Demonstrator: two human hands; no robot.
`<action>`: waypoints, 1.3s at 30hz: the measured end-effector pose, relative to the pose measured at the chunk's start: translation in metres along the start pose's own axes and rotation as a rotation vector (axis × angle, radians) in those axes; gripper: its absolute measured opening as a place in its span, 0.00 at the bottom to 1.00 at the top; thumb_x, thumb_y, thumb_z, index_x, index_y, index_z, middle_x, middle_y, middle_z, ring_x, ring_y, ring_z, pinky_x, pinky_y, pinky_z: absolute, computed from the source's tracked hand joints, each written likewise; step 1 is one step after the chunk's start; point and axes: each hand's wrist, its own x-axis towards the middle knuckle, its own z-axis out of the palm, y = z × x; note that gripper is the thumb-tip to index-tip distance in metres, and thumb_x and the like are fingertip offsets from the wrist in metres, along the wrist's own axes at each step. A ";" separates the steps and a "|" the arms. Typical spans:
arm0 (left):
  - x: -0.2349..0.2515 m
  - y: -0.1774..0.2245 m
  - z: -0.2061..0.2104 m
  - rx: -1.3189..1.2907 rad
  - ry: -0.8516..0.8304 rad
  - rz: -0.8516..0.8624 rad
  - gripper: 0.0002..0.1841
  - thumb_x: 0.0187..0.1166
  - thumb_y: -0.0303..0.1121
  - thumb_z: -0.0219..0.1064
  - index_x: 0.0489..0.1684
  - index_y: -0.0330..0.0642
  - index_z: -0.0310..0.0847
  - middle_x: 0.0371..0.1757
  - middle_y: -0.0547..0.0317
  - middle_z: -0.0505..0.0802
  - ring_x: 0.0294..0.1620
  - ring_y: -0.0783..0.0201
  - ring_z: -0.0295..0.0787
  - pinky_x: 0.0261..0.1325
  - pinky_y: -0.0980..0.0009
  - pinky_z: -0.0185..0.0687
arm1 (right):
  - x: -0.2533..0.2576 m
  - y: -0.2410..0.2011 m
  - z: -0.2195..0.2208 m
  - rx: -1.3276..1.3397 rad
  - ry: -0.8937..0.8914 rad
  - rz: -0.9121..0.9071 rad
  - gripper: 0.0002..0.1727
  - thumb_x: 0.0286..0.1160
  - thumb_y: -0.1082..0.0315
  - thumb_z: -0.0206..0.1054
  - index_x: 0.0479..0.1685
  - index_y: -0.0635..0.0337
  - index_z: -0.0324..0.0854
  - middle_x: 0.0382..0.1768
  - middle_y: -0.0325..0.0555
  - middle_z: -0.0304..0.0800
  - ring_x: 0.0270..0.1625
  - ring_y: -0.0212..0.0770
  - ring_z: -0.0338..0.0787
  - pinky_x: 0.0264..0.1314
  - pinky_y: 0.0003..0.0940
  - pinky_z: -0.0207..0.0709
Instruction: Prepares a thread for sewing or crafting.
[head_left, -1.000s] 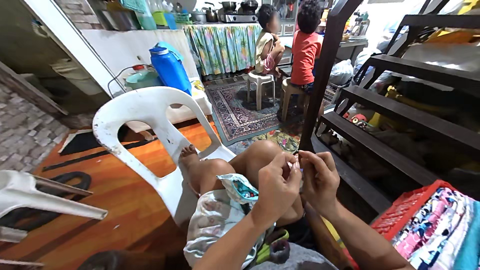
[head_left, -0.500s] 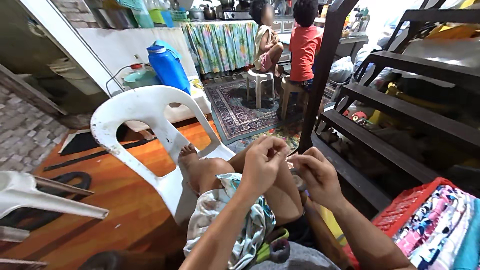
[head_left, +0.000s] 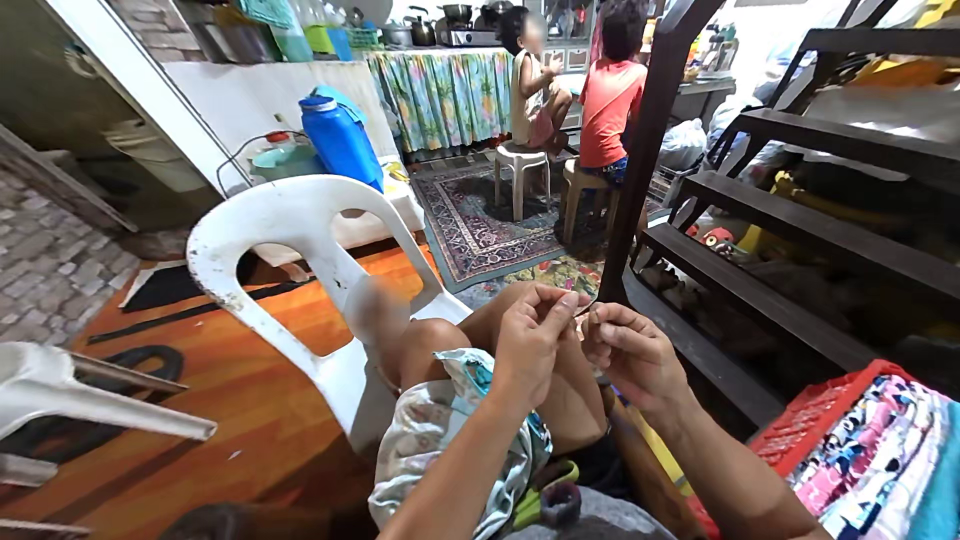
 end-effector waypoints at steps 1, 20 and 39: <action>-0.001 0.000 0.000 -0.081 -0.014 -0.016 0.07 0.86 0.21 0.57 0.41 0.36 0.81 0.37 0.57 0.91 0.26 0.77 0.80 0.31 0.84 0.77 | 0.000 0.000 0.000 0.037 0.008 0.026 0.10 0.76 0.73 0.64 0.44 0.58 0.92 0.31 0.34 0.90 0.29 0.24 0.85 0.34 0.20 0.79; -0.009 0.007 0.011 0.073 -0.105 -0.071 0.07 0.86 0.23 0.58 0.51 0.34 0.82 0.29 0.66 0.85 0.25 0.77 0.77 0.31 0.83 0.76 | 0.002 0.002 0.002 0.333 0.087 0.143 0.10 0.76 0.75 0.62 0.45 0.62 0.90 0.28 0.42 0.91 0.27 0.29 0.88 0.33 0.23 0.84; -0.004 -0.019 0.003 0.337 0.026 0.327 0.04 0.73 0.23 0.73 0.39 0.35 0.92 0.35 0.63 0.93 0.33 0.78 0.86 0.41 0.82 0.84 | -0.002 -0.004 0.013 0.083 0.276 0.168 0.11 0.76 0.77 0.59 0.39 0.63 0.89 0.24 0.39 0.89 0.23 0.26 0.85 0.28 0.20 0.80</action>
